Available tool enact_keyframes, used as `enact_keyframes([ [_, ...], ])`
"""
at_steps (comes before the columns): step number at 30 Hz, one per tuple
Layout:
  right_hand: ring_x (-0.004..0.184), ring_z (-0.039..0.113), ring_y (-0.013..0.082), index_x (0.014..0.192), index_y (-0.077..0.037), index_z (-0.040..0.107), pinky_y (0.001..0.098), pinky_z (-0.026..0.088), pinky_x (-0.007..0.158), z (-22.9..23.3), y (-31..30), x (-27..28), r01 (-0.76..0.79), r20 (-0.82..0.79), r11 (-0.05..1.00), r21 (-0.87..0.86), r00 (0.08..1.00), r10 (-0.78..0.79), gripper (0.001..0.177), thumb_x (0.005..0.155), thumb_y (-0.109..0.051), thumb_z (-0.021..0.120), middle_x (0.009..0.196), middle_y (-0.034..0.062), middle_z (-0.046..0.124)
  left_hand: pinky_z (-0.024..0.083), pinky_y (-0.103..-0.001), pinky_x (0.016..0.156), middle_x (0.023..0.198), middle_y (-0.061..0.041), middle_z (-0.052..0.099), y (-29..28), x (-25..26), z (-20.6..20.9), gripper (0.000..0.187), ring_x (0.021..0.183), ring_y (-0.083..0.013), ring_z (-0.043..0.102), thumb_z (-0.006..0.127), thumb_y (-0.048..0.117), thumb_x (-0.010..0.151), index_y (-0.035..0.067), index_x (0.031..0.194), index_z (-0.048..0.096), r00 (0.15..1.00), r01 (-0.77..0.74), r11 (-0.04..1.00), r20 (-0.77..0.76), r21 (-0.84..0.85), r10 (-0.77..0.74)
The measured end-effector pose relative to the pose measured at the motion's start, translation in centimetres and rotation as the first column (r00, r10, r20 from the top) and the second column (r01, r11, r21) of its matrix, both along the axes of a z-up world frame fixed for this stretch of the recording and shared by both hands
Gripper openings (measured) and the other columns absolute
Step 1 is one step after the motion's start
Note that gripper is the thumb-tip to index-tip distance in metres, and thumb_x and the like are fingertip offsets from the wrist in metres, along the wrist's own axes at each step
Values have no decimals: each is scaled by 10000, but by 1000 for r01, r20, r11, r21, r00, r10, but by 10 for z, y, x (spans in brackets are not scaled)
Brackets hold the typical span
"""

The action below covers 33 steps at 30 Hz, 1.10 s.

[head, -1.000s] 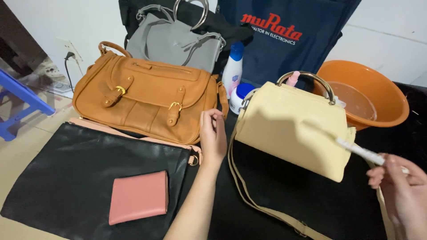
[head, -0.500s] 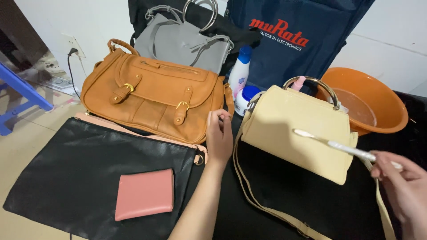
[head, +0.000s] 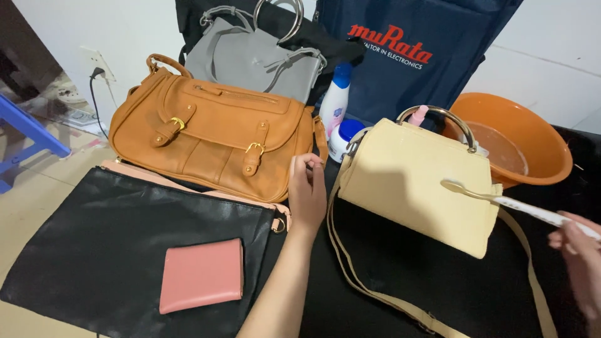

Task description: Cleaning a cream-colored leather bag using a toothbrush and cleaning solution from a bucket.

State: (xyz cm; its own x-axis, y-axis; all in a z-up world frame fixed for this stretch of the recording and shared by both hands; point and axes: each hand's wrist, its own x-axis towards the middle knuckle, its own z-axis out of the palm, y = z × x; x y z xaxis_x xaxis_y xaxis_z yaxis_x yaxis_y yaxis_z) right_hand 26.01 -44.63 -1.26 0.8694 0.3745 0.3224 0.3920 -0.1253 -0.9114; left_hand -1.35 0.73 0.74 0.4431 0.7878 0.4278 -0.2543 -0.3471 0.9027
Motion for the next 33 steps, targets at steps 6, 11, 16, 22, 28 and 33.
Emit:
enact_keyframes([
  [6, 915, 560, 86, 1417, -77, 579, 261, 493, 953, 4, -7, 25, 31, 18, 999, -11, 999, -31, 249, 1314, -291, 506, 1004, 19, 566, 421, -272, 689, 932, -20, 520, 0, 1, 0, 165, 719, -126, 467, 437, 133, 1058, 113, 1029, 598, 999, -30, 999, 13, 40, 29],
  [11, 985, 656, 211, 1414, -57, 634, 321, 519, 1006, 15, 13, 4, -74, -3, 993, 95, 997, 75, 281, 1229, -236, 522, 1091, 116, 665, 412, -289, 756, 951, -6, 542, -3, 2, 3, 176, 779, -141, 481, 448, 196, 1024, 140, 1021, 615, 992, -82, 996, -95, -25, 79],
  [16, 1016, 672, 313, 1388, 55, 604, 359, 544, 1030, 21, 24, -14, -40, -47, 996, 78, 998, 43, 269, 1223, -126, 494, 1159, 248, 658, 420, -279, 761, 957, -35, 539, -4, 1, 6, 145, 778, -144, 493, 468, 141, 1029, 99, 1005, 605, 993, -99, 990, -57, 100, 105],
  [22, 999, 696, 232, 1352, -27, 642, 290, 569, 1040, 32, 34, -31, 42, -117, 993, 109, 993, -29, 223, 1148, -97, 581, 1086, 193, 678, 424, -293, 788, 958, -37, 571, -4, 6, 2, 127, 837, -166, 521, 483, 128, 1014, 100, 981, 602, 987, -142, 978, -49, 154, 151],
  [28, 1055, 705, 203, 1350, -84, 646, 246, 588, 1059, 23, 25, -37, 85, -21, 990, 116, 996, -83, 248, 1107, -45, 615, 1175, 143, 684, 410, -307, 797, 964, -51, 552, -5, 6, 2, 113, 863, -183, 518, 483, 107, 1013, 85, 1001, 593, 983, -146, 964, -78, 223, 167],
  [33, 1065, 726, 175, 1302, -138, 662, 201, 636, 1090, 14, 17, -35, 142, -35, 970, 195, 990, -138, 244, 1063, -95, 680, 1232, 92, 695, 413, -298, 783, 973, -41, 543, -6, 6, -1, 119, 850, -171, 503, 480, 101, 1014, 93, 1010, 599, 981, -135, 967, -107, 216, 161],
])
